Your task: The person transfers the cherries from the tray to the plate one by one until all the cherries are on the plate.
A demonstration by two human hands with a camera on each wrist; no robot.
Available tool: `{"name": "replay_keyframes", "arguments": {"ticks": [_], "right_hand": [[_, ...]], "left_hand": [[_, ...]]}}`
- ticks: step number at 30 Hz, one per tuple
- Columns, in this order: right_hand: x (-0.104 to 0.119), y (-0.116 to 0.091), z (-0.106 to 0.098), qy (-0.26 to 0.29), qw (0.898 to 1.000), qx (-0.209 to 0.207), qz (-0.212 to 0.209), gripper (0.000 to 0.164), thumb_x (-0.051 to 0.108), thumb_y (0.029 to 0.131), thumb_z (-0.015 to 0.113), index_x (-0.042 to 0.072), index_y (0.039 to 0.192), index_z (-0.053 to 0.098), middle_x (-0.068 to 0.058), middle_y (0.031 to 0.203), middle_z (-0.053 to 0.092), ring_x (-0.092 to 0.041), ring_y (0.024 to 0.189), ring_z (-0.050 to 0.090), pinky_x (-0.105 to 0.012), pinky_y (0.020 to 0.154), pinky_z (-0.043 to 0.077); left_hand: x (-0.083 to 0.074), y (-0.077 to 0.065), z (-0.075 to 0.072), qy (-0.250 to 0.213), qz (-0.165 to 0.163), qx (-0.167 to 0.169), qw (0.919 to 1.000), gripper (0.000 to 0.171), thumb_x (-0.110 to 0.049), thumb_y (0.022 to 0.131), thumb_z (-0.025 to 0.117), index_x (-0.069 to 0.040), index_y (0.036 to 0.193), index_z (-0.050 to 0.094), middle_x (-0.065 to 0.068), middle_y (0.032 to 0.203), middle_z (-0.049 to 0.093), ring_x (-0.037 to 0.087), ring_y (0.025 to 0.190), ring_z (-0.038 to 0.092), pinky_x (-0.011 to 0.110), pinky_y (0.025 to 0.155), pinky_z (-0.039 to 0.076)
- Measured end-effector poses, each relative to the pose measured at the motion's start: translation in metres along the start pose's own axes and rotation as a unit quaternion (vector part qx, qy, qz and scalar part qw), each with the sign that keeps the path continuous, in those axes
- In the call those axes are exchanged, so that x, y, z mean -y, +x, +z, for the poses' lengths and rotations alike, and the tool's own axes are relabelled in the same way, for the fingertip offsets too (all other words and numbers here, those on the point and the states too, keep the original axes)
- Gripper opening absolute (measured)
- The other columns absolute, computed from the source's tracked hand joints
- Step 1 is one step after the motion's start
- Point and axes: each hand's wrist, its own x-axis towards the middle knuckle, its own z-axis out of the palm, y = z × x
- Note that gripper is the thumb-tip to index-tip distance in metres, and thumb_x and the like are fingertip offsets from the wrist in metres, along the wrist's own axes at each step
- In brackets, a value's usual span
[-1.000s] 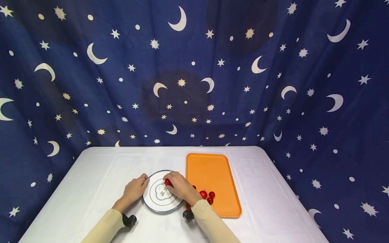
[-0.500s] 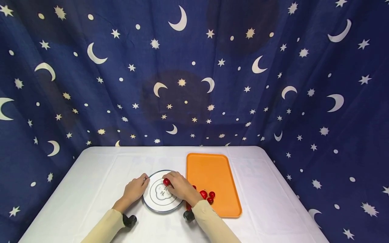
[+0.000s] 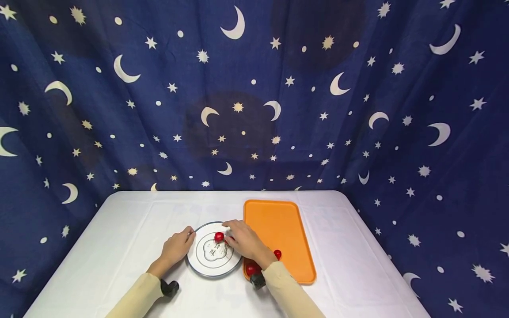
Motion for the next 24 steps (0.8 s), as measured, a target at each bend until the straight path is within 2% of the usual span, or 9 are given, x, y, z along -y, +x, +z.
{"name": "replay_keyframes", "arguments": {"ticks": [6, 11, 17, 24], "right_hand": [[-0.014, -0.011, -0.013, -0.006, 0.999, -0.038, 0.015, 0.031, 0.022, 0.105, 0.058, 0.01, 0.134, 0.06, -0.006, 0.13, 0.068, -0.024, 0.118, 0.062, -0.047, 0.103, 0.051], [-0.026, -0.021, -0.019, -0.015, 0.998, -0.048, 0.033, 0.032, 0.023, 0.104, 0.061, 0.009, 0.133, 0.06, -0.008, 0.128, 0.068, -0.026, 0.121, 0.062, -0.049, 0.104, 0.051], [-0.038, -0.033, -0.022, -0.034, 0.998, -0.036, 0.047, 0.033, 0.025, 0.101, 0.065, 0.009, 0.129, 0.062, -0.006, 0.122, 0.069, -0.023, 0.114, 0.062, -0.047, 0.1, 0.052], [-0.043, -0.041, -0.026, -0.052, 0.997, 0.001, 0.059, 0.033, 0.027, 0.096, 0.071, 0.013, 0.125, 0.066, -0.002, 0.114, 0.072, -0.018, 0.104, 0.062, -0.045, 0.094, 0.053]], "left_hand": [[0.001, 0.002, 0.001, 0.001, 0.0, 0.002, 1.0, 0.02, -0.025, 0.105, 0.052, -0.009, 0.103, 0.064, 0.007, 0.079, 0.069, 0.02, 0.066, 0.06, 0.04, 0.061, 0.046], [0.003, 0.004, 0.001, 0.003, 0.001, 0.0, 1.0, 0.02, -0.026, 0.106, 0.052, -0.009, 0.104, 0.064, 0.008, 0.082, 0.071, 0.021, 0.068, 0.063, 0.041, 0.062, 0.048], [0.002, 0.002, 0.0, 0.004, 0.002, -0.001, 1.0, 0.021, -0.026, 0.105, 0.053, -0.008, 0.105, 0.064, 0.009, 0.083, 0.072, 0.023, 0.068, 0.063, 0.042, 0.062, 0.049], [0.001, -0.001, 0.002, 0.004, 0.004, -0.004, 1.0, 0.021, -0.026, 0.105, 0.052, -0.008, 0.105, 0.064, 0.009, 0.081, 0.071, 0.021, 0.066, 0.063, 0.04, 0.061, 0.047]]}}
